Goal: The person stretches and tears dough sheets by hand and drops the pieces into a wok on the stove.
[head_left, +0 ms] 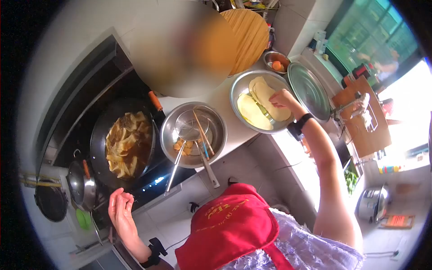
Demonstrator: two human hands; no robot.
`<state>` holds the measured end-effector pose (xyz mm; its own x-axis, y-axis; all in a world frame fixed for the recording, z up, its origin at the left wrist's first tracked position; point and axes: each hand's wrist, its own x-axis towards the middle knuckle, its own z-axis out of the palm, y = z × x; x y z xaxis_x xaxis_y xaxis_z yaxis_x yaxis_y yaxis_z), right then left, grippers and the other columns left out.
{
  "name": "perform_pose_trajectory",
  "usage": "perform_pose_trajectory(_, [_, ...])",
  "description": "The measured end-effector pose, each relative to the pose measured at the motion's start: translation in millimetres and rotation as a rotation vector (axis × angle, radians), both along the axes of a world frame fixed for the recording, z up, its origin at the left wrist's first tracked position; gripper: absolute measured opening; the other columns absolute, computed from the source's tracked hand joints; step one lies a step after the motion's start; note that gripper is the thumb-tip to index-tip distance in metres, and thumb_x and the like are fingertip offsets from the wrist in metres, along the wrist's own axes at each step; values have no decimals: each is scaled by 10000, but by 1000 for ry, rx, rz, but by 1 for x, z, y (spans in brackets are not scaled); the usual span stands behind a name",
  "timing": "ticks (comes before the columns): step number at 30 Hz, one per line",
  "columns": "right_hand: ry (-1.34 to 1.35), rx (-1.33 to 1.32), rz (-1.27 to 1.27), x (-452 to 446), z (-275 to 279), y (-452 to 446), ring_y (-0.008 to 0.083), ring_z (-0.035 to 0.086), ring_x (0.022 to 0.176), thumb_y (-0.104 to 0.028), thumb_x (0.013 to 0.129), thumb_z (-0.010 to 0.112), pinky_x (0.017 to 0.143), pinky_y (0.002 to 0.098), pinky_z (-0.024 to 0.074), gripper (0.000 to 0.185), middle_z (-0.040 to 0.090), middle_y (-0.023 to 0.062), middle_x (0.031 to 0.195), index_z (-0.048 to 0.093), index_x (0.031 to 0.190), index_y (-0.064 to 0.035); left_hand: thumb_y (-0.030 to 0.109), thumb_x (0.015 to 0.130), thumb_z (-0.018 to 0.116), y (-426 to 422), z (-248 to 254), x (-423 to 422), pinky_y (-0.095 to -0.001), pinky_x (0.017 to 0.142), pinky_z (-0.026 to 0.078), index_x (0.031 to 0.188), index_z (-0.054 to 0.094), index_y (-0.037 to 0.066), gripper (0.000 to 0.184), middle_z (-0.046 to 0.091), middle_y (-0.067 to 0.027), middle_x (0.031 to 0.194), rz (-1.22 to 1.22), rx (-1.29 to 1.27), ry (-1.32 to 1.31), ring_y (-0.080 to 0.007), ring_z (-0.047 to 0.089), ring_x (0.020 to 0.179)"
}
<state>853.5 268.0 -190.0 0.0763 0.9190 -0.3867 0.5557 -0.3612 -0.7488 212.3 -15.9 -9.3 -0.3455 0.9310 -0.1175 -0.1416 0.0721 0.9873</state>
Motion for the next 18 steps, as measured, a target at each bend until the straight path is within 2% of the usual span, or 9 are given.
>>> perform_pose_trajectory(2, [-346,-14,94,-13,-8,35,206,681,664,-159,839,585,557,347,546,169,698,106,829,699,865,-37,161,989,540,0,9,21,-304,867,458,1141,601,16,219,614,-51,892,1,-6,22,-121,578,885])
perform_pose_trajectory(5, [-622,283,158,-25,-12,57,266,693,809,-190,811,632,726,360,562,158,710,101,919,750,894,-125,163,991,536,-3,14,38,-307,871,461,1136,603,15,218,612,-50,886,49,-32,70,-121,573,882])
perform_pose_trajectory(6, [-634,251,92,-25,-19,64,318,651,980,-209,833,588,871,397,523,205,685,118,1060,751,951,-170,163,992,534,-5,16,41,-306,870,462,1135,604,15,217,611,-49,884,72,-43,88,-122,573,882])
perform_pose_trajectory(9, [-711,280,82,-22,-39,83,301,631,1071,-147,864,549,927,389,498,267,678,143,1115,713,1068,-201,161,992,529,-12,22,46,-302,866,471,1126,607,12,214,608,-51,879,162,-68,144,-125,576,875])
perform_pose_trajectory(13, [-788,329,-50,-22,-62,97,308,624,1068,-162,873,539,928,403,493,202,652,138,1130,688,994,-101,147,986,530,-17,29,56,-294,852,481,1121,607,2,213,606,-56,885,260,-124,180,-128,583,864])
perform_pose_trajectory(15, [-790,462,-64,-22,-70,94,315,622,1060,-158,866,533,905,429,501,195,641,143,1122,678,961,-67,136,983,528,-20,32,64,-287,845,486,1121,607,-4,212,608,-60,891,295,-158,189,-131,590,862])
perform_pose_trajectory(17, [-814,400,-113,-28,-64,89,337,635,1020,-139,879,491,832,471,520,211,637,167,1109,677,959,-77,124,981,524,-18,32,71,-280,837,492,1120,609,-9,210,611,-65,900,336,-188,215,-133,597,864])
perform_pose_trajectory(18, [-831,456,-152,-19,-87,97,343,644,992,-184,894,495,818,464,525,223,646,162,1093,681,960,-83,115,976,525,-19,30,71,-275,838,500,1120,610,-13,210,614,-70,933,342,-173,223,-136,607,877])
